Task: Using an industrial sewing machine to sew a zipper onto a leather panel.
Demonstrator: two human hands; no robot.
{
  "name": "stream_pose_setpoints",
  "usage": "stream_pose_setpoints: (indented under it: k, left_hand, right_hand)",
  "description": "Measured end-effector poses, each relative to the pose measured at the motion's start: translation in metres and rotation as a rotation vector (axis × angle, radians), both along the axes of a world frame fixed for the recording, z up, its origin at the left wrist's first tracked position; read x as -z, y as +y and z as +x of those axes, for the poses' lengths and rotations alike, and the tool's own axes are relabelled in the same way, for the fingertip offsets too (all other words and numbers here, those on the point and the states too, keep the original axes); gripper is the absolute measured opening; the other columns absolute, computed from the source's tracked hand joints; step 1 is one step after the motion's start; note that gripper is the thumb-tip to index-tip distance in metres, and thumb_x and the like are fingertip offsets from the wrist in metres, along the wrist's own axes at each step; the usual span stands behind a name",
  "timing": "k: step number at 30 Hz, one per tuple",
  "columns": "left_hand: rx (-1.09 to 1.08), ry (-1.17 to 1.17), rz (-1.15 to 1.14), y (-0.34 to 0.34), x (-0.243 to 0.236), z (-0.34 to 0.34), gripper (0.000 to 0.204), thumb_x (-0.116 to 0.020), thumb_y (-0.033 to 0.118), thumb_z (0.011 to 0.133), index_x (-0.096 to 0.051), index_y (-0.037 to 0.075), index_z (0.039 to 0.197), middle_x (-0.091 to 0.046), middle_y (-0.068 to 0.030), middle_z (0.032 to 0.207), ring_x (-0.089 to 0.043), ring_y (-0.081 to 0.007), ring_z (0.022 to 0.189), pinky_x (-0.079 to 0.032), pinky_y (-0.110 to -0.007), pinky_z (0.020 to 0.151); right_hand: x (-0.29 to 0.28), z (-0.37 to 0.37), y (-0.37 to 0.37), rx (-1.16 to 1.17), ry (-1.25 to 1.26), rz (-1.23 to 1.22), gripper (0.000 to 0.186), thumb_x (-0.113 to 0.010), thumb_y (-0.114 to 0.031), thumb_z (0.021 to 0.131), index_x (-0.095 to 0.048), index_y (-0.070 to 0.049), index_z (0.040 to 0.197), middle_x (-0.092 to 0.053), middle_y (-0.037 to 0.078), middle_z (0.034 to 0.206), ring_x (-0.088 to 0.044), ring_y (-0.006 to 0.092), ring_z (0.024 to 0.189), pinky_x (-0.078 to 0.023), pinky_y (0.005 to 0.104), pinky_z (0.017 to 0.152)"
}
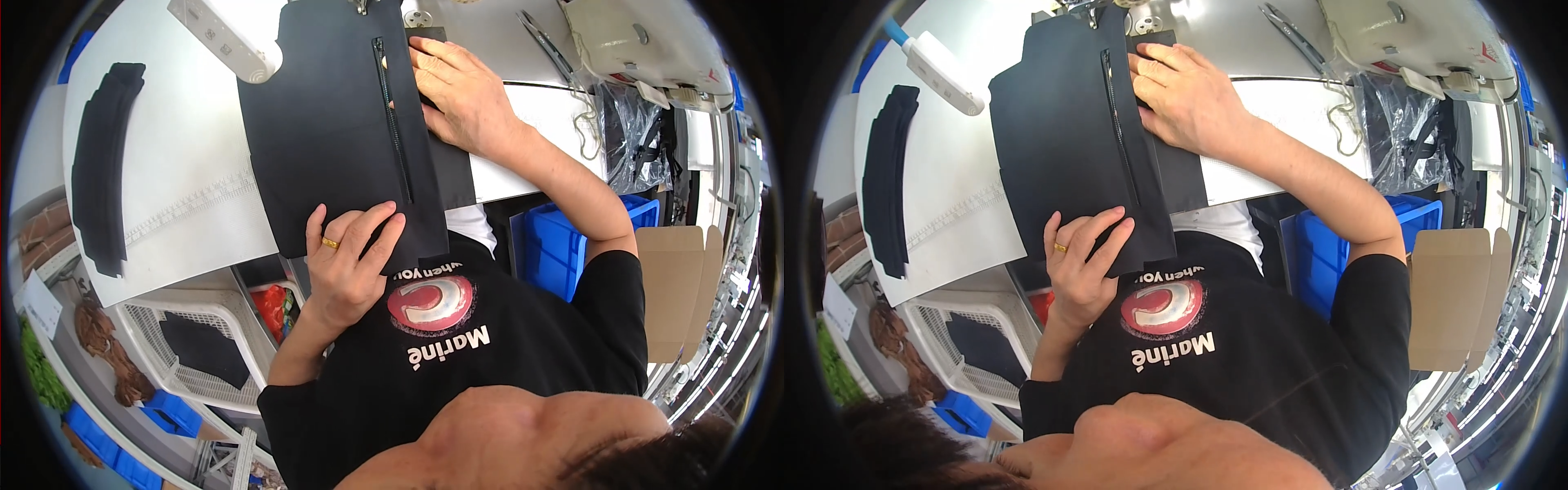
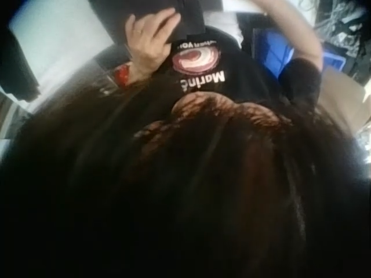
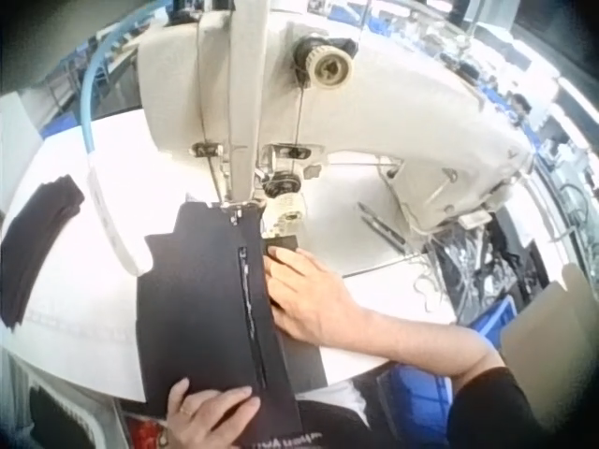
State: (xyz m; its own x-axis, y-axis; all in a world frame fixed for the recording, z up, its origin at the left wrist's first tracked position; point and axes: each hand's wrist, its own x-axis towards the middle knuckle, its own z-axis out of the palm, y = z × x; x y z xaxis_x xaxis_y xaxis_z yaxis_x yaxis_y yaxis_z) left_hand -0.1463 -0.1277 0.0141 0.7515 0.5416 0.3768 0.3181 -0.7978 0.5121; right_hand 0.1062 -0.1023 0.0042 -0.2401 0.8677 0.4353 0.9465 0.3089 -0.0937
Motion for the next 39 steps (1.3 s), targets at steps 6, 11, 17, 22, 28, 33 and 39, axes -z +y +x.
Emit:
stream_pose_setpoints:
  k: [6,11,17,22,28,33,39]
  left_hand:
    - [-0.011,-0.016,-0.003,-0.001,0.001,0.000,0.045,-0.056,-0.003,0.059,-0.070,0.006,0.101,-0.065,-0.0028,0.107,-0.059,-0.0166,0.087,-0.024,-0.044,0.109]
    - [-0.011,-0.028,-0.012,-0.001,0.002,0.000,0.045,-0.056,-0.003,0.059,-0.070,0.006,0.101,-0.065,-0.0027,0.107,-0.059,-0.0163,0.087,-0.023,-0.044,0.109]
    - [0.001,0.003,-0.026,0.000,0.000,-0.003,0.046,-0.060,-0.001,0.059,-0.070,0.009,0.103,-0.064,-0.0023,0.111,-0.058,-0.0174,0.090,-0.025,-0.045,0.108]
    - [0.033,0.069,-0.012,0.003,-0.006,-0.003,0.045,-0.063,0.006,0.060,-0.068,0.007,0.105,-0.062,-0.0027,0.115,-0.058,-0.0168,0.090,-0.021,-0.051,0.108]
    - [0.249,0.177,-0.174,0.031,-0.040,-0.006,0.052,-0.075,0.034,0.069,-0.064,0.002,0.108,-0.056,-0.0085,0.123,-0.057,-0.0248,0.100,-0.032,-0.053,0.100]
    - [0.149,0.038,0.102,0.102,-0.014,0.037,0.042,-0.073,0.015,0.075,-0.059,-0.004,0.110,-0.057,-0.0133,0.117,-0.057,-0.0295,0.103,-0.047,-0.037,0.088]
    - [0.088,-0.041,0.207,0.129,0.002,0.062,0.032,-0.073,0.014,0.076,-0.065,0.004,0.106,-0.062,-0.0062,0.102,-0.060,-0.0242,0.089,-0.047,-0.034,0.082]
  right_hand:
    - [0.001,-0.001,0.000,0.006,0.000,0.021,0.030,-0.072,-0.016,0.070,-0.063,-0.004,0.096,-0.061,0.007,0.118,-0.053,0.0231,0.117,-0.045,0.0412,0.097]
    - [0.002,-0.001,0.000,0.010,0.009,0.007,0.031,-0.072,-0.017,0.070,-0.063,-0.004,0.097,-0.061,0.007,0.117,-0.053,0.0231,0.117,-0.045,0.0415,0.097]
    - [0.002,-0.002,0.000,0.013,-0.003,0.005,0.030,-0.072,-0.017,0.070,-0.063,-0.003,0.095,-0.060,0.008,0.118,-0.052,0.0229,0.118,-0.045,0.0424,0.096]
    - [0.002,-0.002,0.000,0.015,-0.013,-0.003,0.030,-0.072,-0.018,0.070,-0.063,-0.004,0.094,-0.060,0.008,0.118,-0.052,0.0228,0.118,-0.045,0.0425,0.096]
    - [0.001,-0.002,0.001,0.022,-0.018,0.007,0.030,-0.072,-0.019,0.070,-0.063,-0.004,0.095,-0.060,0.007,0.119,-0.052,0.0228,0.118,-0.044,0.0419,0.097]
    - [0.000,-0.003,0.000,0.039,-0.025,-0.023,0.032,-0.071,-0.020,0.072,-0.063,-0.004,0.099,-0.059,0.007,0.122,-0.051,0.0230,0.118,-0.043,0.0414,0.098]
    - [-0.001,-0.003,-0.001,0.022,0.021,-0.034,0.034,-0.069,-0.020,0.077,-0.062,-0.004,0.106,-0.058,0.008,0.123,-0.051,0.0237,0.119,-0.042,0.0413,0.099]
